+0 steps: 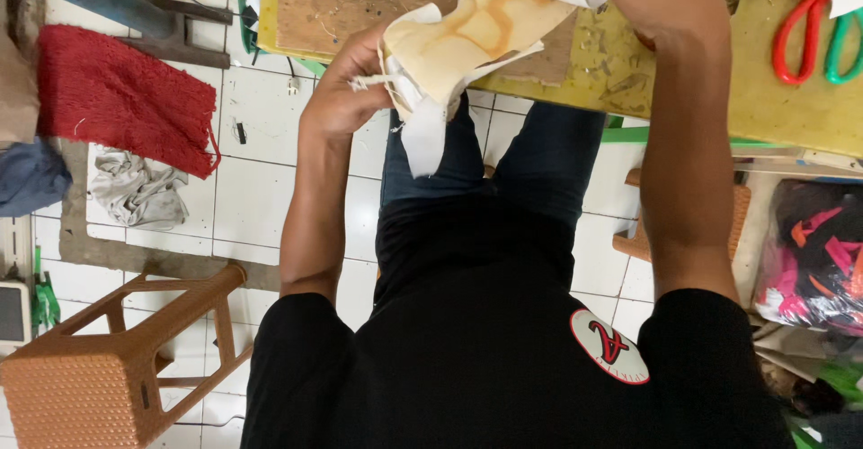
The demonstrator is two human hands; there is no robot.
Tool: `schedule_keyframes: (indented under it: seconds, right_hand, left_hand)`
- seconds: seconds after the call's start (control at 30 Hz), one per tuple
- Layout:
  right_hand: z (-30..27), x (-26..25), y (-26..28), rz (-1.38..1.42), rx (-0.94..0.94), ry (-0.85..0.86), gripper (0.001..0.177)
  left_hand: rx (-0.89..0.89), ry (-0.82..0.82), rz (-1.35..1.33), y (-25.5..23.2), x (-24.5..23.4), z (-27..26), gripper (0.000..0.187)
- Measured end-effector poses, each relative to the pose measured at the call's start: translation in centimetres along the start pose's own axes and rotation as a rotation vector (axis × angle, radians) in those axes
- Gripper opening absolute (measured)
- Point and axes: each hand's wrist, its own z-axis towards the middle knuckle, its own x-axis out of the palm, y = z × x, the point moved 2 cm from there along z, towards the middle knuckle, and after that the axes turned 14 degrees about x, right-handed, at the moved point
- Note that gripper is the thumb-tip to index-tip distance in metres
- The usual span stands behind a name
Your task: The person applies a brown liquid to white shoe-shaped pieces using a brush and a wooden block. They fold and press the pieces together, then pour more liquid into a container and continue applying it to the edges of the shoe parts.
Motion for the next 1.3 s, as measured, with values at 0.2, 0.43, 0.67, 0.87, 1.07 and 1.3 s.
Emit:
schedule_keyframes:
  seconds: [0.2, 0.43, 0.67, 0.87, 1.07, 1.3]
  right_hand:
    - [-1.3, 2.0, -0.4, 0.71, -0.547, 0.81, 0.075]
    - [-1.4, 2.0, 0.8, 0.783, -0.525, 0.542, 0.015]
    - [3.0, 3.7, 0.0, 1.254, -0.446, 0.407, 0.016]
    - [3.7, 4.2, -0.3, 0.964, -0.38, 0.239, 0.035]
    - [2.6, 3.7, -0.8, 0.366, -0.278, -0.207, 0.055]
    - [-2.2, 2.0, 1.2, 0.139, -0.45, -0.413, 0.028]
  left_hand:
    - [0.059, 0.053, 0.147, -2.3, 1.2, 1.5, 0.053]
    - [0.274, 0.217, 0.64, -6.7, 2.2, 4.5, 0.045]
    - [0.434, 0.219, 1.001, -6.2, 2.4, 5.9, 0.041]
    - [0.586, -0.048, 1.21, 0.0, 3.8, 2.9, 0.015]
    - [0.38, -0.127, 1.637, 6.2, 5.0, -0.9, 0.023]
    - [0.299, 0.088, 1.454, 4.5, 5.1, 0.3, 0.025]
